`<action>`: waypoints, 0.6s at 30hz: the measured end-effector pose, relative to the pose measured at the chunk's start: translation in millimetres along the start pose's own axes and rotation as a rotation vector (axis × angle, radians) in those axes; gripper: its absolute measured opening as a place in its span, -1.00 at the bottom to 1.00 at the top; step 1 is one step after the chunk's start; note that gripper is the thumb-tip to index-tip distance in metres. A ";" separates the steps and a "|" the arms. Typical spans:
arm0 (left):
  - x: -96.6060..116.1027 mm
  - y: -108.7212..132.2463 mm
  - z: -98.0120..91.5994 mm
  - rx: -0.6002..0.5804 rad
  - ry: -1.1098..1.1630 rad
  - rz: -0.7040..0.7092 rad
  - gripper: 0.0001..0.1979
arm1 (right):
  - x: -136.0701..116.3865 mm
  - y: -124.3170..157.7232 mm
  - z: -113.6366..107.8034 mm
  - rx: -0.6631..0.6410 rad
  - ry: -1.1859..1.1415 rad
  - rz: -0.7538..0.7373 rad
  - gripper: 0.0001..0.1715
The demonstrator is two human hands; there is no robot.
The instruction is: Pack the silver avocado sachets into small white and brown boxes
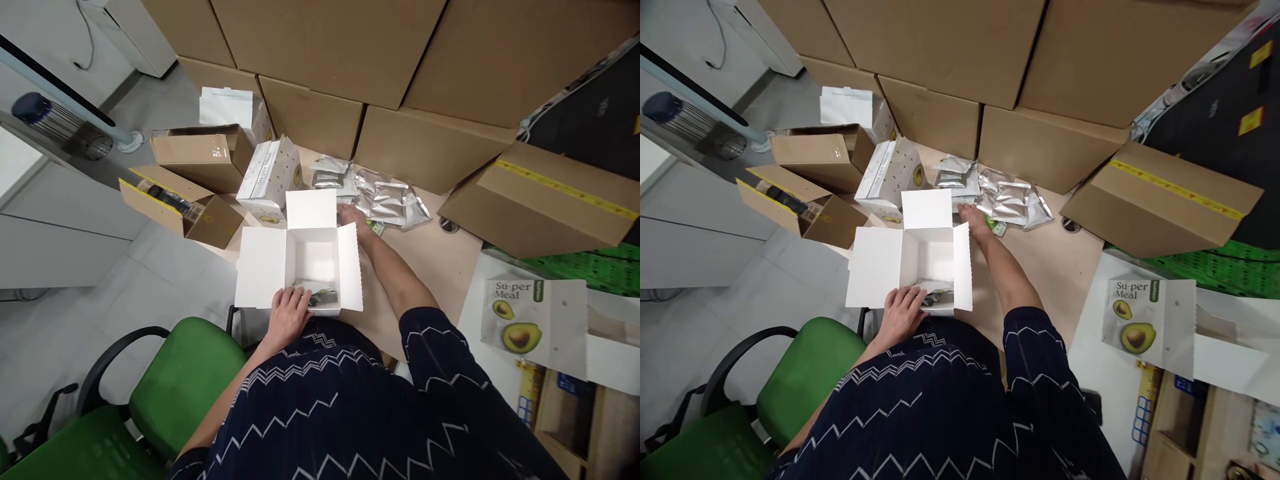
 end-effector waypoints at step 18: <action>6.5 -3.2 -1.7 -0.030 0.062 -0.039 -0.54 | -42.4 202.1 -107.8 0.459 -0.810 -0.198 -0.70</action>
Point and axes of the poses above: each hand's wrist, its own y-axis away from the middle knuckle, its own z-axis out of the palm, x = y × z, the point moved 1 cm from there along -y, towards the middle knuckle, and after that the axes turned 3 degrees about z, right-handed, at the moved point
